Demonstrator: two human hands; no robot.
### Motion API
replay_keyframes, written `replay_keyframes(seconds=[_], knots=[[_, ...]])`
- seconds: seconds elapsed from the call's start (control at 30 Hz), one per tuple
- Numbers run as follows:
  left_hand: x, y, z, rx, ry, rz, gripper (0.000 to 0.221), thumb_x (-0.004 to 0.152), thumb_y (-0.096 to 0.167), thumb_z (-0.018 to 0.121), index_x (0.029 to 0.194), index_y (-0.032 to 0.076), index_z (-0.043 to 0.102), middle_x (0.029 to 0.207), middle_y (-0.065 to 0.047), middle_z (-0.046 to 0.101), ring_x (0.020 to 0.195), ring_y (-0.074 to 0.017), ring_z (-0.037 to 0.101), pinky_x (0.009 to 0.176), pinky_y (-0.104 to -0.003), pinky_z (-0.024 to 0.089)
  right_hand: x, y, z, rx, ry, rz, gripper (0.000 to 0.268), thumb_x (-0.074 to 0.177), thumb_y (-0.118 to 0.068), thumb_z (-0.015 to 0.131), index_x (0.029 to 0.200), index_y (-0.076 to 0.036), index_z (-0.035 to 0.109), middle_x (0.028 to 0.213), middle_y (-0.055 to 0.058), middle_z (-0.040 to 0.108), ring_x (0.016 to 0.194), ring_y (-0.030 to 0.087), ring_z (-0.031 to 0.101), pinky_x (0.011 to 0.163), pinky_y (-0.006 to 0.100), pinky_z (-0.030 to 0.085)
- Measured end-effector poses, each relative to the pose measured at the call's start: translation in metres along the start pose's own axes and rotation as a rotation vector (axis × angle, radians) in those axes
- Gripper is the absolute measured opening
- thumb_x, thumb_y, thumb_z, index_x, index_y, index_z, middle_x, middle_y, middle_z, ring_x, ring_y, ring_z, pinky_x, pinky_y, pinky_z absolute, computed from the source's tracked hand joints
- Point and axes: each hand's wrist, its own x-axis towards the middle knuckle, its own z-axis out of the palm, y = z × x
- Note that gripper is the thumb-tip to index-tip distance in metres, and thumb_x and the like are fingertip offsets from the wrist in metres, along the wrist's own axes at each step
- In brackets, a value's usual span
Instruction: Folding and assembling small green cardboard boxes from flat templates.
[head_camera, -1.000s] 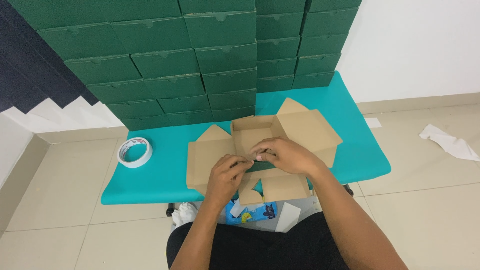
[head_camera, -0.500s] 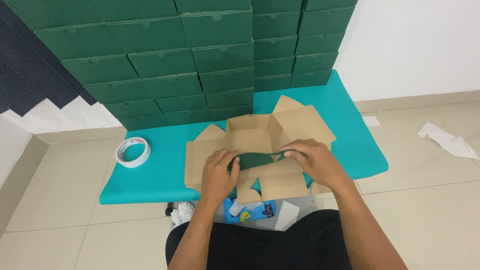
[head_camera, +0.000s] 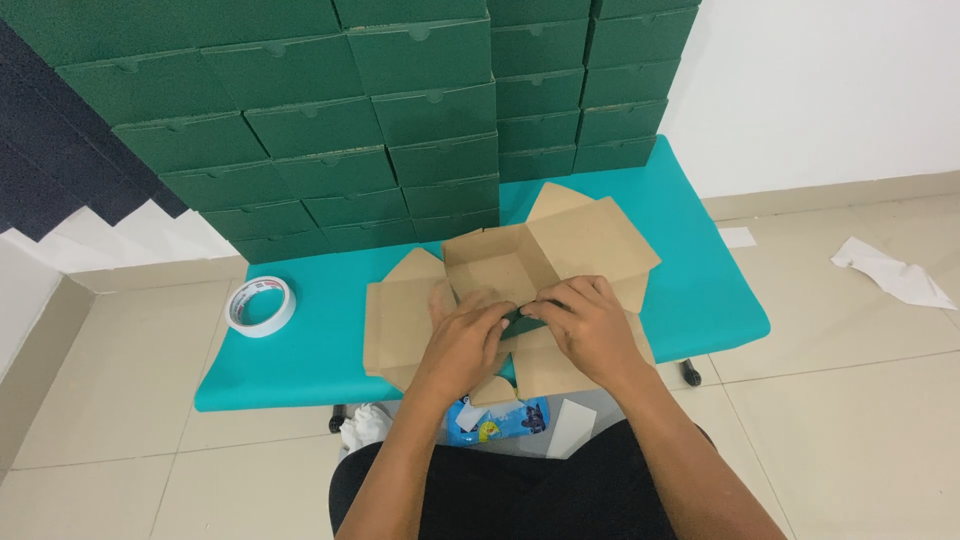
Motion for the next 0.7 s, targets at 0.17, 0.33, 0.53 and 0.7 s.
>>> replay_keyframes(seconds=[0.17,0.33,0.53,0.7], knots=[[0.011,-0.056,0.037,0.020,-0.049,-0.025,0.025,0.104,0.014,0.053,0.121,0.011,0.071,0.102,-0.014,0.078,0.116,-0.0260,0.069,0.119,-0.056,0.016,-0.007,0.010,0.009,0.206,0.015,0.193,0.011,0.095,-0.014,0.073,0.100,-0.022,0.078,0.096,-0.005,0.074,0.099,0.016,0.069,0.092,0.034,0.050],[0.012,-0.066,0.035,-0.027,-0.082,-0.037,0.018,0.102,0.015,0.057,0.114,0.011,0.070,0.090,-0.016,0.076,0.103,-0.0267,0.072,0.119,-0.054,0.017,-0.007,0.011,0.014,0.350,0.103,0.307,0.011,0.096,-0.013,0.071,0.100,-0.021,0.078,0.093,-0.002,0.074,0.097,0.019,0.070,0.089,0.036,0.052],[0.012,-0.073,0.034,-0.055,-0.030,-0.064,0.021,0.103,0.016,0.056,0.118,0.012,0.071,0.090,-0.015,0.076,0.100,-0.0245,0.071,0.117,-0.050,0.020,-0.002,0.010,0.008,0.291,0.098,0.139,0.013,0.091,-0.006,0.074,0.097,-0.017,0.079,0.094,0.001,0.073,0.099,0.022,0.069,0.091,0.038,0.051],[0.013,-0.071,0.036,-0.015,-0.052,-0.051,0.020,0.103,0.011,0.055,0.116,0.008,0.070,0.090,-0.018,0.075,0.103,-0.0276,0.071,0.120,-0.053,0.017,0.001,0.005,0.008,0.250,0.089,0.108,0.009,0.092,-0.008,0.074,0.095,-0.015,0.078,0.093,0.001,0.073,0.099,0.021,0.069,0.092,0.037,0.052]])
